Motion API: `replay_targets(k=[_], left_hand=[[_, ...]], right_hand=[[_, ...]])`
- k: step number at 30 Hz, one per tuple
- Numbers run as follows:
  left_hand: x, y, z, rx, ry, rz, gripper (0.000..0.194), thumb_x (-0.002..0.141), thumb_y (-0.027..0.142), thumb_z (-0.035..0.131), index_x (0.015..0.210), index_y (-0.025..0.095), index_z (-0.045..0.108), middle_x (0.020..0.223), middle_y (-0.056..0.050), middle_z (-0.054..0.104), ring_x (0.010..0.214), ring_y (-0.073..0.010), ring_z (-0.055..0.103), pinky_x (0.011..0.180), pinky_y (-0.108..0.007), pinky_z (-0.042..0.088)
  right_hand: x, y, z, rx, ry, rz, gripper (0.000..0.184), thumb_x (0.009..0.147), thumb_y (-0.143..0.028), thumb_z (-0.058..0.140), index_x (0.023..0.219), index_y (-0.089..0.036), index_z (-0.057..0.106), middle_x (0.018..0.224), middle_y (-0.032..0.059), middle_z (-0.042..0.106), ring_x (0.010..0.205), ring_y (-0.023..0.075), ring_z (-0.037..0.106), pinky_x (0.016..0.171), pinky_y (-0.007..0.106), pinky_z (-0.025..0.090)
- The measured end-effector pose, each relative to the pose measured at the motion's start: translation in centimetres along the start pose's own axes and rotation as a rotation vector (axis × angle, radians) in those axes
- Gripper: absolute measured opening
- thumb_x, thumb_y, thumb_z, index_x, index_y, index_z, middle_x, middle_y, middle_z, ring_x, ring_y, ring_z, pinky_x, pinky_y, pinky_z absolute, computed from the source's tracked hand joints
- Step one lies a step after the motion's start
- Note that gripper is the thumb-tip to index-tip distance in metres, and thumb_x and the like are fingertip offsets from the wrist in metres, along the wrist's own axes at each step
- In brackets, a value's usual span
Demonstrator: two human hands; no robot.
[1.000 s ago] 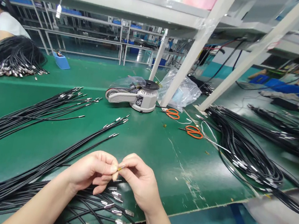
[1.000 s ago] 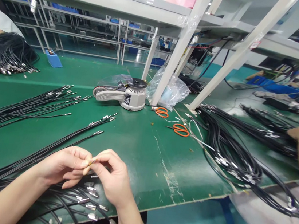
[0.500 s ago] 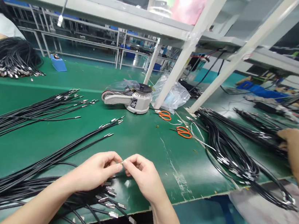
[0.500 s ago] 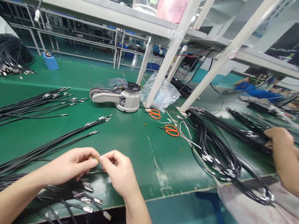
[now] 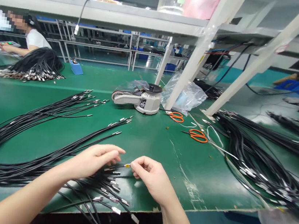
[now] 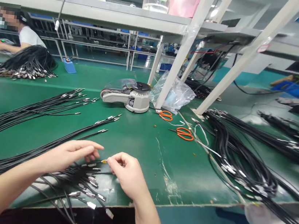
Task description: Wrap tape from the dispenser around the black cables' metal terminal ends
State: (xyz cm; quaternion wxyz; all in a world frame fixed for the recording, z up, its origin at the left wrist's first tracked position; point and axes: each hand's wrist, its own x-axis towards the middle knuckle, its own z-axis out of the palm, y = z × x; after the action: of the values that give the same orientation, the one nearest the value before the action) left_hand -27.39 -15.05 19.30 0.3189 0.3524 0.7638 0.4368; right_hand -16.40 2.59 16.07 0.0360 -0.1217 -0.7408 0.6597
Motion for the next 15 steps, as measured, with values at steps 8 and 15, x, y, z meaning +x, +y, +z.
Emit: replay_targets(k=[8,15], left_hand=[[-1.5,-1.0,-1.8,0.336,-0.070,-0.128,0.023,0.077,0.038,0.055,0.089,0.022,0.068,0.091,0.000,0.067,0.085,-0.0164,0.060,0.078,-0.025,0.044],[0.6,-1.1,0.0,0.263,-0.113,-0.045,0.026,0.081,0.035,0.048,0.076,0.018,0.067,0.073,0.002,0.065,0.070,-0.0128,0.056,0.065,-0.021,0.040]], right_hand=[[0.9,1.0,0.5,0.067,0.067,0.019,0.021,0.074,-0.035,0.062,0.066,-0.016,0.060,0.059,-0.0019,0.055,0.058,0.0126,0.050,0.059,0.026,0.041],[0.3,0.7,0.7,0.065,0.143,0.012,0.019,0.073,-0.033,0.062,0.066,-0.015,0.062,0.058,-0.0017,0.057,0.058,0.0131,0.052,0.059,0.026,0.042]])
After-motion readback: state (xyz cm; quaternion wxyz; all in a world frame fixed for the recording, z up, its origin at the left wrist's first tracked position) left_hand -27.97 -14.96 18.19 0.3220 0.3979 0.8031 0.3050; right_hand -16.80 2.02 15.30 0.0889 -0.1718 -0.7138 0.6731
